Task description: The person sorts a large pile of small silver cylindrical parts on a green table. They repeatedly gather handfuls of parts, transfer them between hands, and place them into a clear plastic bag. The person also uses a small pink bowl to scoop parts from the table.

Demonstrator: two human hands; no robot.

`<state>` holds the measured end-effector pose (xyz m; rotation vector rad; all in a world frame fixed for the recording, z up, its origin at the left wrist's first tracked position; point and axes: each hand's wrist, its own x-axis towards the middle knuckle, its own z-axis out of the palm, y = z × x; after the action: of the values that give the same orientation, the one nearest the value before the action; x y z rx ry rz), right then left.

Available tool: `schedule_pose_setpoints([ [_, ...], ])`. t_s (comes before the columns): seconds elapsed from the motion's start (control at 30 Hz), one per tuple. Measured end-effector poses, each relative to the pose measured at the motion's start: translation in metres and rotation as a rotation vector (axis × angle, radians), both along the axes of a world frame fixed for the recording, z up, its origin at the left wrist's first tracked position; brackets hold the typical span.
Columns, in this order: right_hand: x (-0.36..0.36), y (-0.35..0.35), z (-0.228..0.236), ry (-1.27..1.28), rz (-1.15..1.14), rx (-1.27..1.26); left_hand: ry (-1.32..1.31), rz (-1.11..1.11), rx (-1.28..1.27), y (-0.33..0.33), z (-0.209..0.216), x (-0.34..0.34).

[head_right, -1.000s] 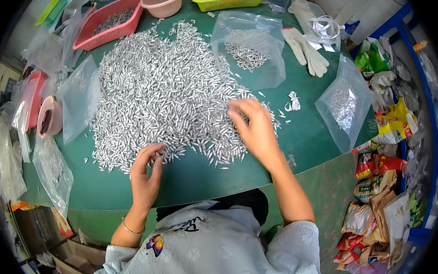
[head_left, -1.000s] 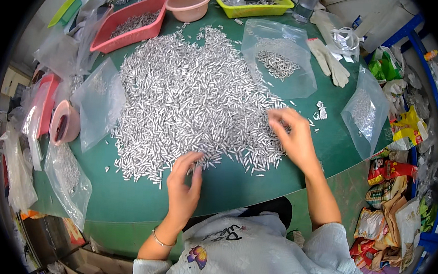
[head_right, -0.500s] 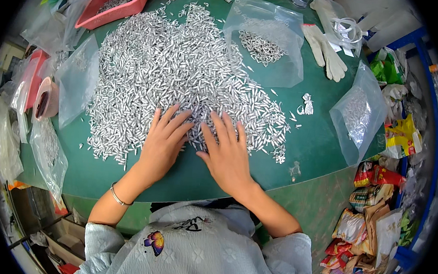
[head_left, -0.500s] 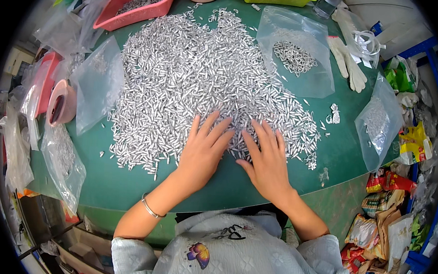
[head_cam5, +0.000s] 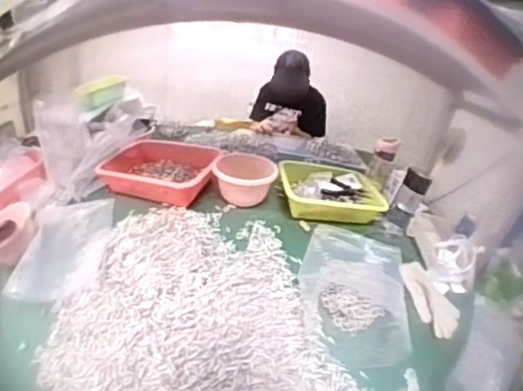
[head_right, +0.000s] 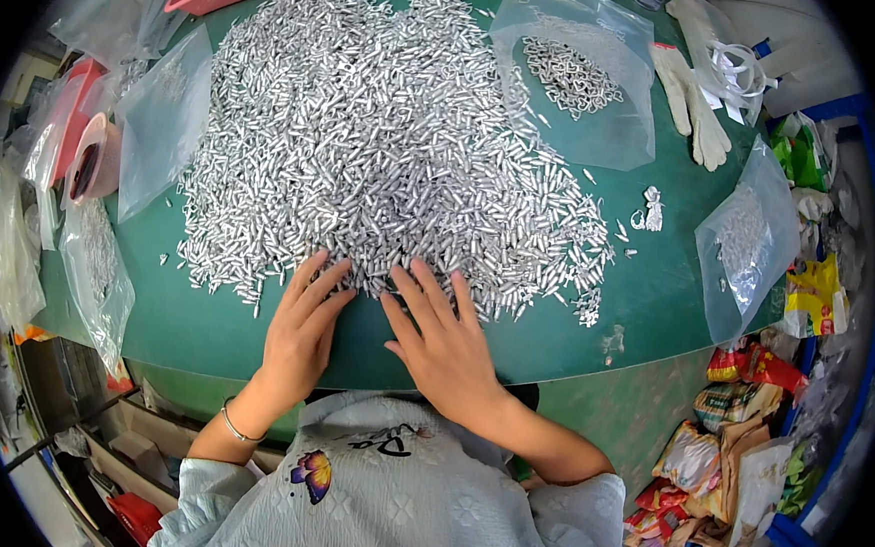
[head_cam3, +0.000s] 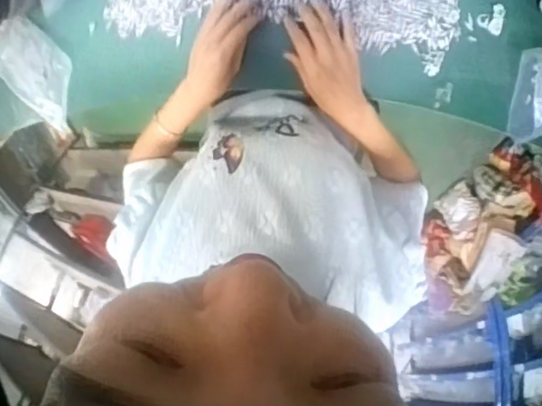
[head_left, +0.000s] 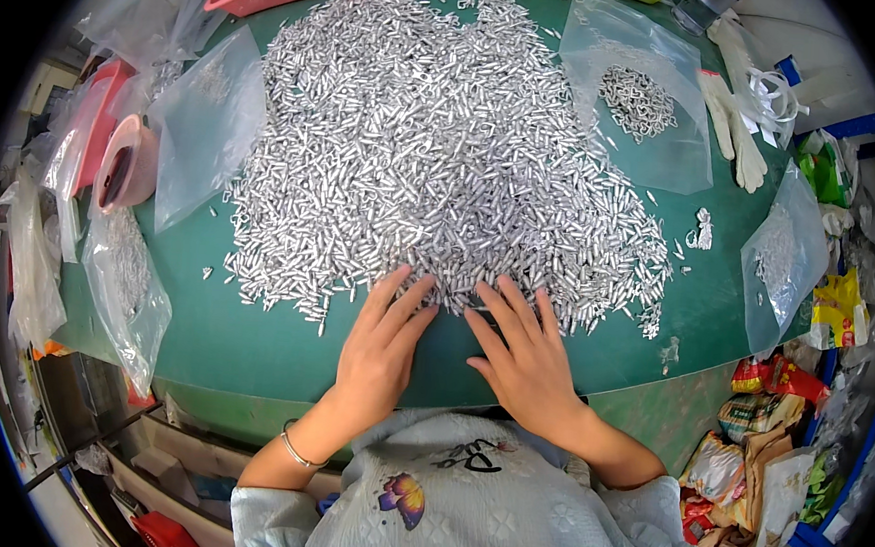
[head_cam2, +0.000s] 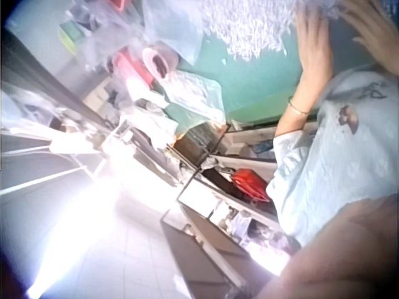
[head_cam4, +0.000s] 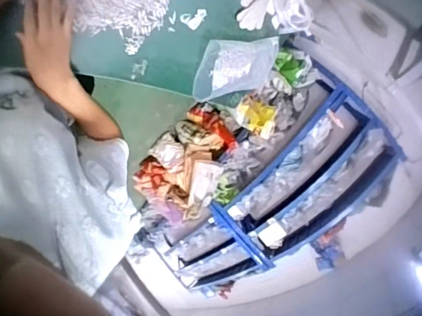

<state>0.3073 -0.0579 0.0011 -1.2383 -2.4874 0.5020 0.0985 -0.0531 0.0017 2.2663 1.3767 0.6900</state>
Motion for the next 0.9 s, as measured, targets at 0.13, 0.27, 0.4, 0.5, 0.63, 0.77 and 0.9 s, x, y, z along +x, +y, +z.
schedule_pose_setpoints([
  [0.13, 0.017, 0.007, -0.007, 0.337, 0.012, 0.042, -0.051, -0.016, -0.026, -0.011, -0.001, -0.005],
  [0.27, 0.013, 0.047, 0.006, 0.269, -0.361, 0.162, -0.077, 0.040, 0.006, -0.007, 0.003, 0.003],
  [0.4, -0.003, 0.068, 0.005, 0.105, -0.437, 0.253, -0.014, 0.000, -0.048, -0.005, 0.006, 0.014],
  [0.5, -0.002, 0.065, 0.003, 0.155, -0.415, 0.269, -0.141, 0.063, -0.108, -0.013, 0.009, 0.012],
  [0.63, -0.006, 0.040, 0.018, 0.414, -0.303, 0.141, -0.954, 0.218, -0.691, -0.032, 0.015, 0.015],
  [0.77, -0.014, 0.015, 0.030, 0.426, -0.058, -0.075, -1.769, 0.170, -1.309, -0.033, 0.000, 0.022],
  [0.9, -0.009, 0.024, 0.019, 0.405, -0.218, 0.011, -1.735, 0.190, -1.305, -0.037, -0.007, 0.020],
])
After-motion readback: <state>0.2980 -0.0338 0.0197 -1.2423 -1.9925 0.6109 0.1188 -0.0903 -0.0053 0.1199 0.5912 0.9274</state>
